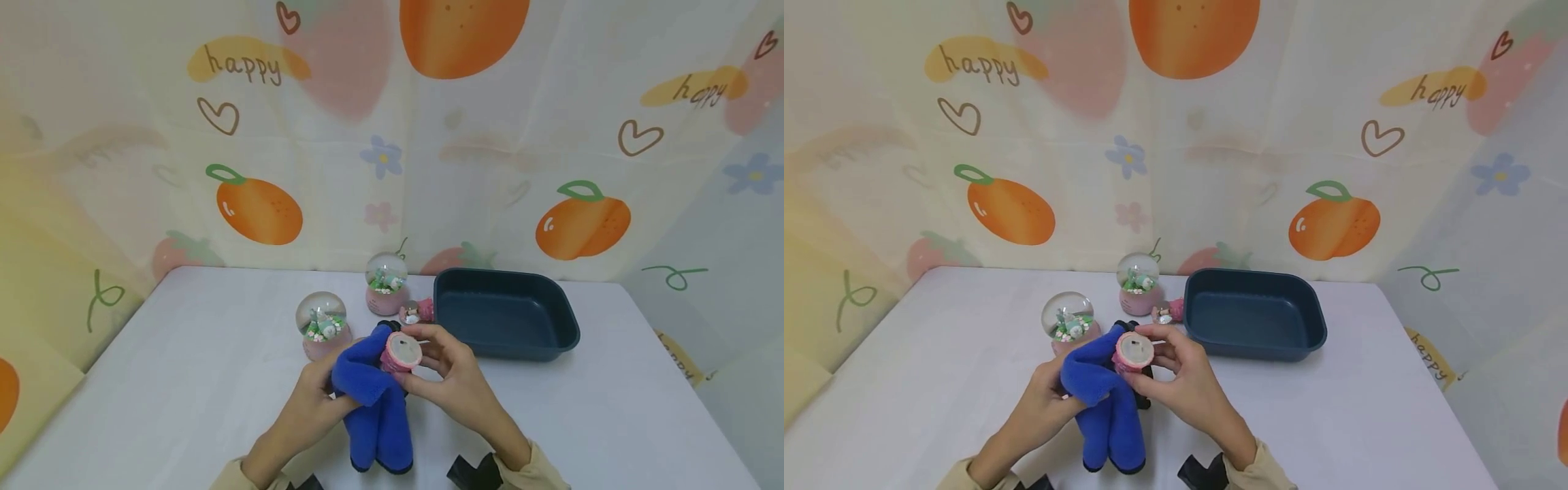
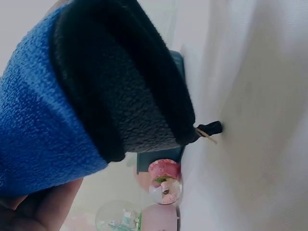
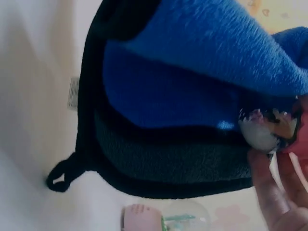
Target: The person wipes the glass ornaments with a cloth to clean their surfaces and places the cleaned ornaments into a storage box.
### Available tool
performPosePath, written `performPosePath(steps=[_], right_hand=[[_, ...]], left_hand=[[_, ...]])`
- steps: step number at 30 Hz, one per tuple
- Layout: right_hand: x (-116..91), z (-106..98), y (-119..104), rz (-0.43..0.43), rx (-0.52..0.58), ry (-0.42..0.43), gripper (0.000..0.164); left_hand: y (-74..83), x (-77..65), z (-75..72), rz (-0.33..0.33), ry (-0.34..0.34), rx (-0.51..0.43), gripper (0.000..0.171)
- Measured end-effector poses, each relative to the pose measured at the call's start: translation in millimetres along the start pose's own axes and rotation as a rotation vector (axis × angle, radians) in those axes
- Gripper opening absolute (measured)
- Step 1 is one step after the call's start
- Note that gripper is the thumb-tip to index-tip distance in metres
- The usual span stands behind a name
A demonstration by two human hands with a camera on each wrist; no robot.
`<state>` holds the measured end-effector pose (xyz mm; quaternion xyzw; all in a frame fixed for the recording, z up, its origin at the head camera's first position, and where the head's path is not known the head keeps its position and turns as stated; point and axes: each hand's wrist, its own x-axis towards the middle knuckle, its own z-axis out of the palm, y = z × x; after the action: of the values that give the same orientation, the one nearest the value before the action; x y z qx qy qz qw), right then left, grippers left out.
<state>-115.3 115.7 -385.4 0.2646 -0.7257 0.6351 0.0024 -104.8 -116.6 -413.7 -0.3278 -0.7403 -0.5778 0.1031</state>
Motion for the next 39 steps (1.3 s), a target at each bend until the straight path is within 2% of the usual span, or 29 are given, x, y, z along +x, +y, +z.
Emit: performPosePath(steps=[5,9,12,15,19,26,33,39], right_hand=[[2.1,2.1,1.7,0.099,0.018,-0.041,0.06],[3.4,1.7,3.4,0.152,0.094,-0.095,0.057],[4.2,0.7,4.2,0.154,0.15,-0.136,0.057],[4.1,-0.5,3.1,0.135,0.152,-0.131,0.057],[2.9,-3.3,0.5,0.123,0.117,-0.069,0.061],[1.0,-7.7,2.1,0.031,-0.074,0.043,0.055],[2.1,-6.4,3.0,0.023,-0.164,0.015,0.05],[2.2,-5.6,2.6,0.024,-0.13,0.001,0.048]], left_hand=[[0.8,0.1,3.3,0.001,0.044,0.043,0.061],[-0.6,0.0,5.0,0.036,0.085,0.076,0.061],[-2.0,0.3,5.2,0.076,0.094,0.088,0.061],[-2.7,0.3,5.8,0.081,0.1,0.078,0.061],[-2.1,0.3,5.2,0.056,0.112,0.049,0.06],[1.8,0.0,-1.7,0.045,0.162,0.063,0.06],[6.8,-1.7,-4.3,-0.057,0.125,0.018,0.058],[8.0,-1.2,-5.9,-0.028,0.109,0.033,0.058]])
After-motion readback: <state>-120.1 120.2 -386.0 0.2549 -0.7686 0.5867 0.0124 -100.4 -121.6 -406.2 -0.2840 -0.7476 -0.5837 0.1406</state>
